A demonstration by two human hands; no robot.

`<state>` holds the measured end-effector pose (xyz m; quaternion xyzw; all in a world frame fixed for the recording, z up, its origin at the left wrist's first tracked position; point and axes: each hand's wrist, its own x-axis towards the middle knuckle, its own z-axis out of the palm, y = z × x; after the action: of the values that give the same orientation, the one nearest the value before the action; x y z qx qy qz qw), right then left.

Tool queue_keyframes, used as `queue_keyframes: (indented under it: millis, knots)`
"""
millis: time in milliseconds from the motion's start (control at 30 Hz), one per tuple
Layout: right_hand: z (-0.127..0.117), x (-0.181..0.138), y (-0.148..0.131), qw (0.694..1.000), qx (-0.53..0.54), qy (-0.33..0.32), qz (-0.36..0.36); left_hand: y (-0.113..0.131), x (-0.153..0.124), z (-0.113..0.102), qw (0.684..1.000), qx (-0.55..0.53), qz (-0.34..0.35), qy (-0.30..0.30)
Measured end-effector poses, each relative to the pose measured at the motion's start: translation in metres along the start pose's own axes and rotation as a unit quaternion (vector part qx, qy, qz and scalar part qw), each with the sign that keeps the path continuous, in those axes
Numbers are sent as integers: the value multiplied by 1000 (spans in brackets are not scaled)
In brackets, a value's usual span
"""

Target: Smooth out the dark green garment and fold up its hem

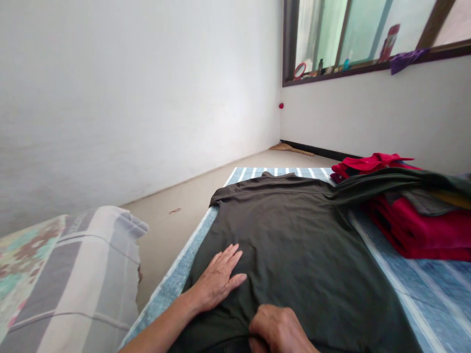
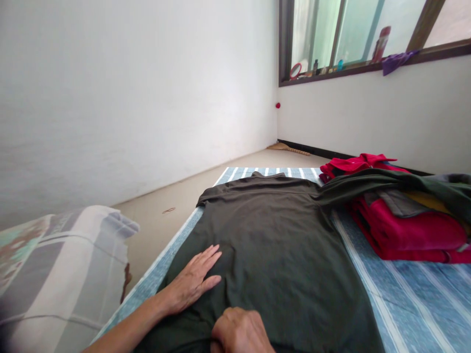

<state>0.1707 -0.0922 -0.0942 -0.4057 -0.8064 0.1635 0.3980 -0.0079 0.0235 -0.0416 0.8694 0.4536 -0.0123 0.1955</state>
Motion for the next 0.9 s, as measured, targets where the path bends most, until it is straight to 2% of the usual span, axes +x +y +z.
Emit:
queue_keyframes:
  millis: [100,200,267,333,367,433,500,567,633,733,800,833,900]
  knots:
    - [-47,26,-9,983,116,-71,124,-4,-17,-30,997,-74,-3,-27]
    - [-76,47,-4,950,191,-55,240,-5,-43,-56,993,-110,24,-31]
    - [-86,56,8,928,234,-31,289,-2,-59,-57,994,-90,56,-30]
    - [-90,60,21,909,267,-20,319,3,-70,-42,997,-29,77,2]
    - [-91,61,26,902,279,-19,329,5,-73,-30,996,14,78,38]
    - [-90,60,34,890,298,-15,344,5,-72,-2,982,104,50,150]
    - [-88,57,39,878,318,1,357,3,-66,21,955,166,24,246]
    - [-88,55,42,861,344,30,374,-2,-59,33,934,192,10,303]
    - [-90,54,44,836,378,57,394,-5,-50,32,926,182,11,331]
    - [-94,54,46,806,418,75,413,-5,-36,10,933,103,27,345]
    - [-96,52,43,797,437,70,411,-3,-32,-14,946,8,33,323]
    - [-95,49,40,795,448,63,405,-3,-34,-28,953,-48,31,296]
    - [-89,40,30,795,470,26,383,-6,-42,-53,967,-152,8,203]
